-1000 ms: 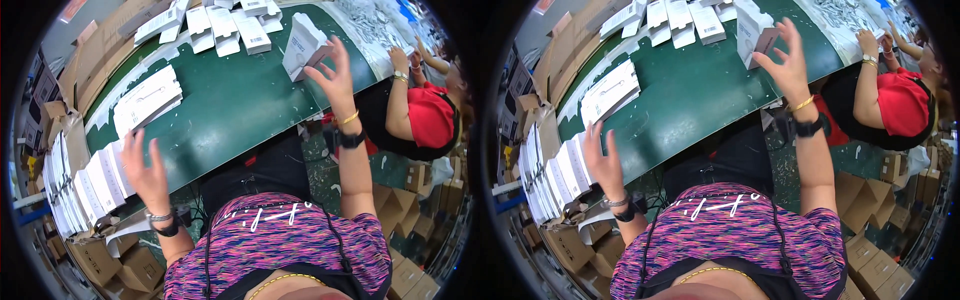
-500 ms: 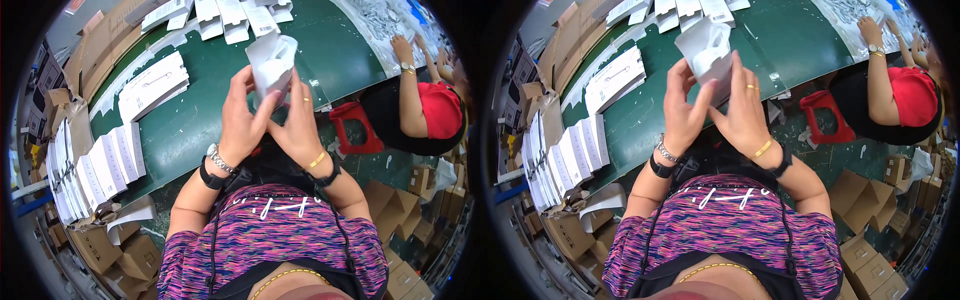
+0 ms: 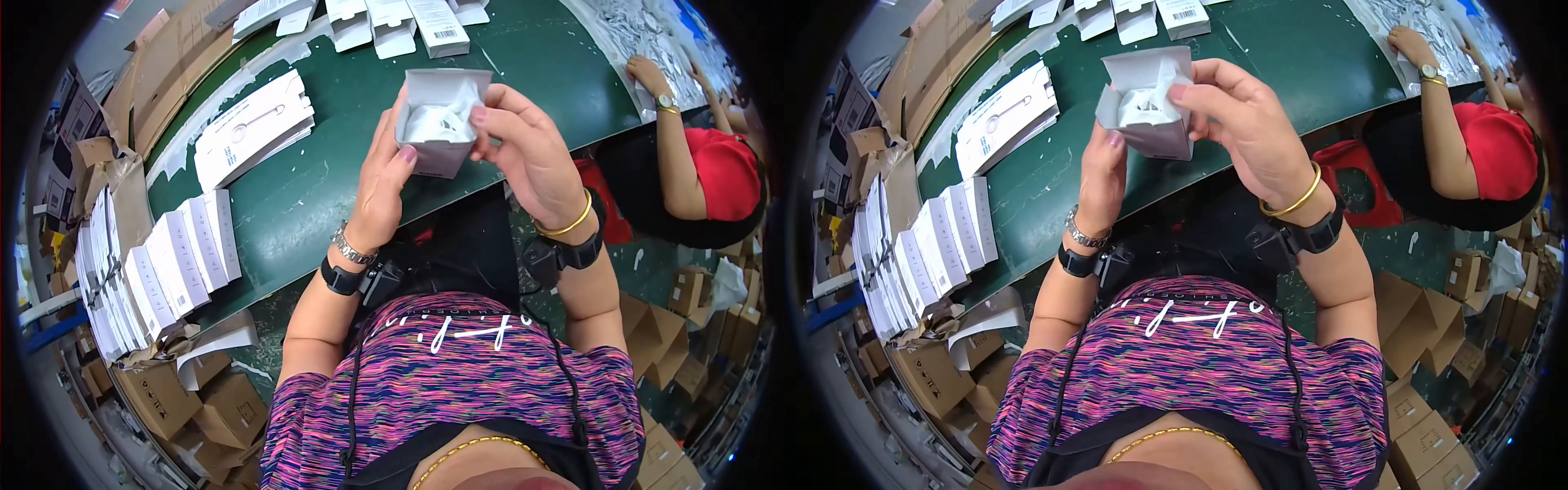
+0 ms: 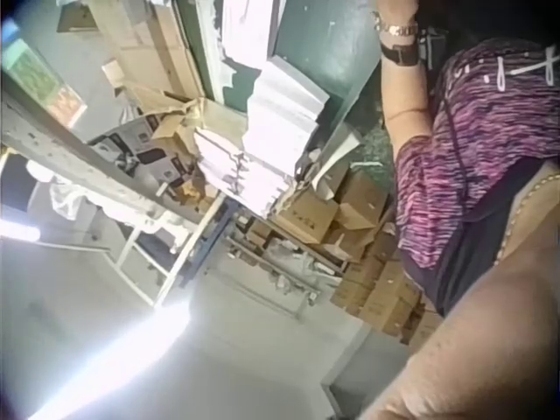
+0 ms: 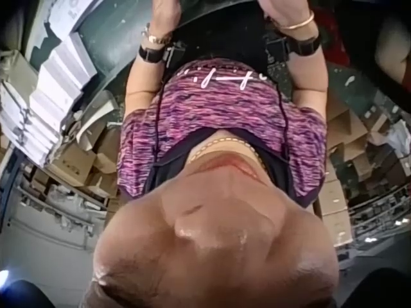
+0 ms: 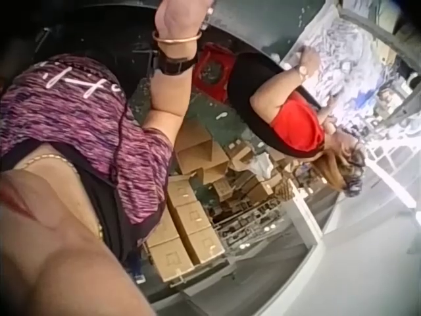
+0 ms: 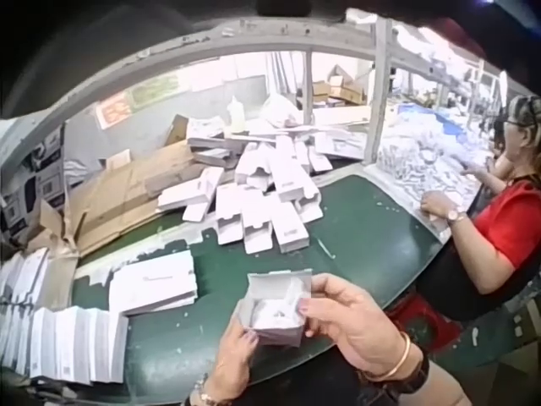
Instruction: The person assembles a product box, inserts a white paper, a charging cable, and a handheld fan, and then closes the lid. This packaging process is repeated for a second unit.
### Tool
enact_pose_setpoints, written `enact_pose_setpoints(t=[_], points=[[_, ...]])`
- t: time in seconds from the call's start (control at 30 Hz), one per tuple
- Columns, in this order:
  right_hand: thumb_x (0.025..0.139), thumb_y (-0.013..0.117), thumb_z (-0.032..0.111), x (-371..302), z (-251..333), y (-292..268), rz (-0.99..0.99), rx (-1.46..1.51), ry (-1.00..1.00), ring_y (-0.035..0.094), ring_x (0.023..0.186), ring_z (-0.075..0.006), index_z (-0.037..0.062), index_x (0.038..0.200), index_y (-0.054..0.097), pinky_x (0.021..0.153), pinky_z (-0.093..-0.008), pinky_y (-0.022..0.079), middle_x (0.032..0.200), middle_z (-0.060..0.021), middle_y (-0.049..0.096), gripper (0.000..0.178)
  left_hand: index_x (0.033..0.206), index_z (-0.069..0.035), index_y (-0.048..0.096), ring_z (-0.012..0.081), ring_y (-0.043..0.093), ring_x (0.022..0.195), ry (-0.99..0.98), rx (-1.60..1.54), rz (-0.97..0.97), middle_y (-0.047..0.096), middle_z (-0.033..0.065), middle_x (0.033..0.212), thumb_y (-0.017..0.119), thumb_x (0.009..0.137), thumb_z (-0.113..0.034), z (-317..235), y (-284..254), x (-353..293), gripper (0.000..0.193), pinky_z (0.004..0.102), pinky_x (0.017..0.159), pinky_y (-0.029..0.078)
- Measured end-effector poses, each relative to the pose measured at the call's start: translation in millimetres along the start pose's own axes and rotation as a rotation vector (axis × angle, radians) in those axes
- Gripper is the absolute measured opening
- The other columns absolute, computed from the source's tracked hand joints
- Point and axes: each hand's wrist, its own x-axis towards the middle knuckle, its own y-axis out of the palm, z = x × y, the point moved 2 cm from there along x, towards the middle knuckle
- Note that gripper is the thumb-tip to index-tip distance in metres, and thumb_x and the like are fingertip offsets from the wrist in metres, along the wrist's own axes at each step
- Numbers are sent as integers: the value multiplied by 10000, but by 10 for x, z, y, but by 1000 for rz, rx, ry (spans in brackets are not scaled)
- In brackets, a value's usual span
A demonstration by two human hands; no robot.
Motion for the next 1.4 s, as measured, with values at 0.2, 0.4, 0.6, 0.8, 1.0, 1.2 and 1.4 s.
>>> enact_pose_setpoints(t=[0.2,0.4,0.6,0.8,1.0,1.2,1.4], points=[[951,700,60,47,50,98,-68,-432,-121,611,920,-65,1,1204,636,768,-226,490,1054,-5,669,267,1631,9,336,191,532,1337,-106,-416,-14,512,114,1518,424,1087,-287,-146,71,29,627,343,1160,387],[915,738,19,55,68,115,-117,-462,-243,610,901,-58,-15,1173,658,798,-223,524,1072,-13,669,273,1562,-10,464,164,568,1274,-202,-410,70,596,79,1420,511,1048,-181,-331,84,174,544,333,1121,433],[936,651,-80,-74,29,133,-73,-565,-424,607,1046,-125,-33,1215,649,866,-253,518,1134,-87,647,283,1406,-29,580,137,607,1195,-151,-315,57,651,52,1307,532,1012,-91,-359,187,265,401,286,977,512],[943,664,-102,-127,83,2,114,-523,-539,603,1068,-139,-54,1220,689,863,-258,528,1155,-104,646,282,1346,-19,595,133,612,1165,-102,-234,25,649,51,1274,506,1020,-101,-328,216,254,348,274,966,519],[901,771,-69,-203,84,122,-18,-528,-537,649,936,-125,-14,1131,785,796,-247,557,1055,-66,692,237,1429,-13,548,185,626,1217,-83,-249,55,625,99,1366,440,1017,-171,-329,215,264,454,317,1080,466],[905,739,-126,-225,-118,38,-71,-731,-729,637,987,-155,-58,1163,750,840,-263,538,1120,-122,676,267,1488,-28,501,186,572,1299,-52,-171,67,565,113,1435,430,1020,-194,-290,152,262,502,320,1120,422],[842,842,-34,-161,-162,-38,-72,-779,-956,648,871,-145,29,1120,808,732,-250,528,1013,-71,669,287,1476,-60,508,216,544,1323,65,-480,72,524,141,1445,423,1030,-178,-240,113,242,469,367,1136,410]])
